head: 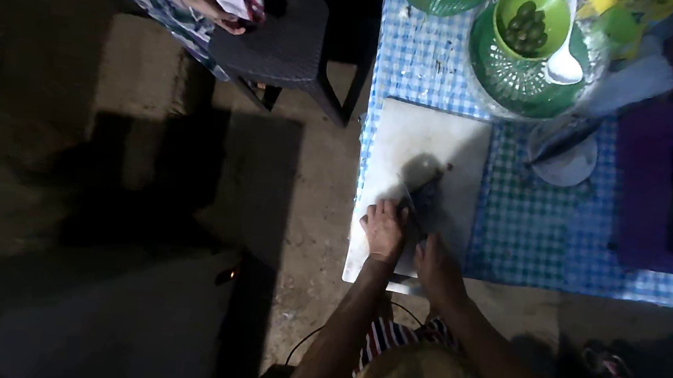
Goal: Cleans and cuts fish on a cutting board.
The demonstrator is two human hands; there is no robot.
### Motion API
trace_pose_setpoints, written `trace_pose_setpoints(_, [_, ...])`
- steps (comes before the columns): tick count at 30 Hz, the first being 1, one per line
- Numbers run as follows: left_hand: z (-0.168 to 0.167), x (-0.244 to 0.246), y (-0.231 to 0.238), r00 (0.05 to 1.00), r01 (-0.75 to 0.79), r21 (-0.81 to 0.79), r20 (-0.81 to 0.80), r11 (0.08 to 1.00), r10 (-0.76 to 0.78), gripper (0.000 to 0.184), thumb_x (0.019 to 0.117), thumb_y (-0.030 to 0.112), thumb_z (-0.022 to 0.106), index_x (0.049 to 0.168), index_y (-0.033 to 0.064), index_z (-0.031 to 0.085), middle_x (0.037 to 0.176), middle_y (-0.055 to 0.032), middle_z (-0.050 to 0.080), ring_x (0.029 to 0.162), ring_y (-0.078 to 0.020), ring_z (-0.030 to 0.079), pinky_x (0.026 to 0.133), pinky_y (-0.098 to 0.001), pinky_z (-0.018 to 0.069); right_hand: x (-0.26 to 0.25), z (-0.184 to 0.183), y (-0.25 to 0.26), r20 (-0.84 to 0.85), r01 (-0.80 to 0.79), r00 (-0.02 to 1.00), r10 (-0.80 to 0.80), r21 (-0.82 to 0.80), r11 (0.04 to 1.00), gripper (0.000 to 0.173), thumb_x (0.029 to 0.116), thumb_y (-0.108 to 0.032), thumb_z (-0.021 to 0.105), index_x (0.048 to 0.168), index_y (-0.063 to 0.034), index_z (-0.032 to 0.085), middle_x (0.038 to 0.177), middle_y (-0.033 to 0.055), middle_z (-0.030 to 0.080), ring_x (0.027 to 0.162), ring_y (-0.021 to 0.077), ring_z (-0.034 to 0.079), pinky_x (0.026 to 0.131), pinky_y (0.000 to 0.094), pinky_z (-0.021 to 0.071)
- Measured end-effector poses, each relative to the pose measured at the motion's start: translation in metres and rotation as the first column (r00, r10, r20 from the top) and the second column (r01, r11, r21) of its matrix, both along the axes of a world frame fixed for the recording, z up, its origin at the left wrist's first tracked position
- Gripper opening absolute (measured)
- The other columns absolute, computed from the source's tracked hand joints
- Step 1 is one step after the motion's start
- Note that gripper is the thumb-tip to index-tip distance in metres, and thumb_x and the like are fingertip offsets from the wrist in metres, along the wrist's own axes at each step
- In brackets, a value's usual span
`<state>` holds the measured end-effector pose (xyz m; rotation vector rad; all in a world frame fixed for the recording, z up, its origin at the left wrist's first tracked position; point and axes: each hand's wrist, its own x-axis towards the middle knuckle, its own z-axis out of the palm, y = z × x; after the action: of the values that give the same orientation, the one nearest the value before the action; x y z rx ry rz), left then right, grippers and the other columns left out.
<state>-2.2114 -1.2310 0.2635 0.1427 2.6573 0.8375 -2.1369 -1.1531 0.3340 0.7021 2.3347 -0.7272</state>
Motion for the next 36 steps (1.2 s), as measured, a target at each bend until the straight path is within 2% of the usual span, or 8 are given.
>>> trace_pose_setpoints(2, [0.063,-0.025,-0.004,0.997,0.070,0.101,-0.035,0.992,-0.067,0.044,0.1075,0.027,0.050,0.138,-0.0051,0.055,0.139,-0.0300,0.055,0.132,-0.0481,0.049,0.107,-0.0641,0.0372,0.006,-0.005,0.004,-0.038,-0.002,0.999,0.001,-0.008,1.000,0.045,0.1100,-0.021,0.043,0.144,0.0084,0.046,0.130,0.0271,0.062,0.109,0.0379,0.069,0.094,0.0471,0.0551])
trace_pose_setpoints(6, [0.158,-0.058,0.023,0.774,0.455,0.291,-0.596,0.841,-0.213,0.055,0.1053,0.026,0.036,0.152,-0.0030,0.038,0.159,-0.0223,0.038,0.151,-0.0416,0.025,0.122,-0.0587,0.0160,0.027,-0.032,-0.002,-0.366,0.041,0.931,-0.005,0.091,0.995,0.035,0.1038,-0.014,0.051,0.124,0.0130,0.061,0.107,0.0281,0.070,0.087,0.0384,0.074,0.075,0.0475,0.0605])
trace_pose_setpoints(9, [0.048,-0.060,0.067,0.597,0.554,0.203,-0.773,0.807,-0.215,0.057,0.1022,0.027,0.046,0.157,0.0118,0.040,0.165,-0.0167,0.033,0.155,-0.0433,0.019,0.120,-0.0687,0.0120,0.017,-0.022,0.006,-0.093,0.073,0.993,-0.072,-0.002,0.997,0.040,0.1092,-0.019,0.044,0.137,0.0084,0.052,0.122,0.0267,0.066,0.106,0.0380,0.070,0.092,0.0491,0.0558])
trace_pose_setpoints(13, [0.037,-0.058,0.049,0.822,0.476,0.235,-0.461,0.848,-0.333,0.063,0.0991,0.018,0.054,0.159,0.0068,0.035,0.167,-0.0163,0.028,0.156,-0.0404,0.016,0.121,-0.0685,0.0118,0.019,-0.027,0.011,-0.169,0.014,0.986,-0.006,0.044,0.999,0.041,0.1088,-0.019,0.044,0.135,0.0109,0.055,0.122,0.0280,0.067,0.106,0.0394,0.071,0.091,0.0490,0.0568])
trace_pose_setpoints(18, [0.029,0.009,-0.017,0.995,0.088,0.090,0.044,0.992,-0.092,0.055,0.0959,0.019,0.065,0.142,-0.0062,0.051,0.144,-0.0285,0.053,0.134,-0.0457,0.050,0.107,-0.0605,0.0412,0.011,-0.020,0.004,-0.060,0.004,0.998,-0.003,0.020,1.000,0.046,0.1096,-0.021,0.046,0.143,0.0114,0.047,0.129,0.0296,0.063,0.111,0.0416,0.069,0.095,0.0501,0.0551])
trace_pose_setpoints(23, [-0.026,0.041,-0.010,0.971,0.100,-0.060,-0.212,0.993,-0.111,0.040,0.0911,0.000,0.064,0.130,-0.0078,0.063,0.127,-0.0305,0.064,0.112,-0.0496,0.064,0.088,-0.0560,0.0532,0.022,-0.006,0.006,0.142,0.046,0.989,-0.038,-0.052,0.998,0.051,0.1113,-0.023,0.042,0.149,0.0106,0.038,0.139,0.0294,0.057,0.125,0.0396,0.062,0.106,0.0481,0.0489])
trace_pose_setpoints(30, [-0.010,0.042,0.001,0.987,0.133,-0.185,-0.064,0.974,-0.147,0.039,0.0954,0.005,0.060,0.129,-0.0143,0.058,0.125,-0.0337,0.063,0.117,-0.0481,0.062,0.096,-0.0525,0.0504,0.004,-0.011,0.001,0.012,0.020,1.000,-0.020,-0.020,1.000,0.049,0.1112,-0.021,0.042,0.148,0.0111,0.040,0.130,0.0302,0.062,0.117,0.0415,0.066,0.100,0.0506,0.0526])
trace_pose_setpoints(36, [-0.005,0.026,-0.010,0.992,-0.122,0.052,-0.005,0.991,0.123,0.042,0.0954,0.006,0.065,0.130,-0.0150,0.054,0.122,-0.0327,0.064,0.115,-0.0449,0.065,0.101,-0.0500,0.0513,0.010,-0.014,0.005,0.067,0.036,0.997,-0.033,-0.040,0.999,0.048,0.1111,-0.021,0.042,0.149,0.0091,0.040,0.137,0.0282,0.059,0.124,0.0395,0.063,0.105,0.0489,0.0496])
